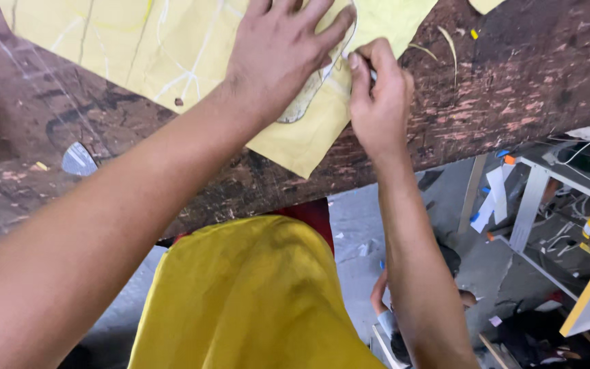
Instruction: The person uses a white chalk-like marker and a curved template to trace outlines on a yellow paper pattern laid on a wooden workbench. They repeatedly reposition the template and trace its edges to create multiple curved shapes on the paper.
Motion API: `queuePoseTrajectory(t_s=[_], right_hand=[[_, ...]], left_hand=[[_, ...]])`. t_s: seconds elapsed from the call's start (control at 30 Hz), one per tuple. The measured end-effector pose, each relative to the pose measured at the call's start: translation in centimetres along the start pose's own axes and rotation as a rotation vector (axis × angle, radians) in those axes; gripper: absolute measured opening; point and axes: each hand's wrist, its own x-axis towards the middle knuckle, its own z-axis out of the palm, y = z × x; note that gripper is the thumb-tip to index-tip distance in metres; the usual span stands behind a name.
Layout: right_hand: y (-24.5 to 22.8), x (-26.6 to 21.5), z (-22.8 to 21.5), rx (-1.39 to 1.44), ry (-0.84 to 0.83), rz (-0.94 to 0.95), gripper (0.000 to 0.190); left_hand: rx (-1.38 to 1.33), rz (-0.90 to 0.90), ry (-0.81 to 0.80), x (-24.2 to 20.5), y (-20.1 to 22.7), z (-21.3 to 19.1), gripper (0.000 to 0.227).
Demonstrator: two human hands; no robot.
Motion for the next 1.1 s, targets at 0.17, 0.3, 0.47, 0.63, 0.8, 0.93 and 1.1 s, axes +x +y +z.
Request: queuePoseTrajectory(t_s=[0.17,0.3,0.47,0.63,0.8,0.93,1.1], right_hand=[[-0.1,-1.8,0.7,0.021,-0.007,-0.007,0.007],[-0.6,-2.3,0.9,0.013,-0.004,0.025,0.009],[-1.0,-2.7,1.0,-0.011,-0.006,0.023,0.006],[-1.2,-3.1,1.3,-0.064,0.001,0.015,0.005],[-1.2,-3.3,1.5,-0.015,0.007,0.102,0.005],[-1.5,-3.7,2.1,0.18,0.184,0.209,0.017],[-3.1,-5.3,6.1,-0.04,0.235,0.227,0.033]], left_hand=[[0.016,0.011,-0.024,-0.7,0.4,0.0,0.054],[0.058,0.025,-0.022,-0.7,0.2,0.0,0.055],[0.121,0.037,0.002,-0.7,0.2,0.1,0.055],[0.074,0.048,-0.029,-0.4,-0.1,0.0,0.059],[0.061,0.053,-0.01,-0.3,-0.2,-0.1,0.061],[-0.043,0.035,-0.057,-0.8,-0.2,0.3,0.059],[-0.025,0.047,-0.076,-0.7,-0.2,0.7,0.06]])
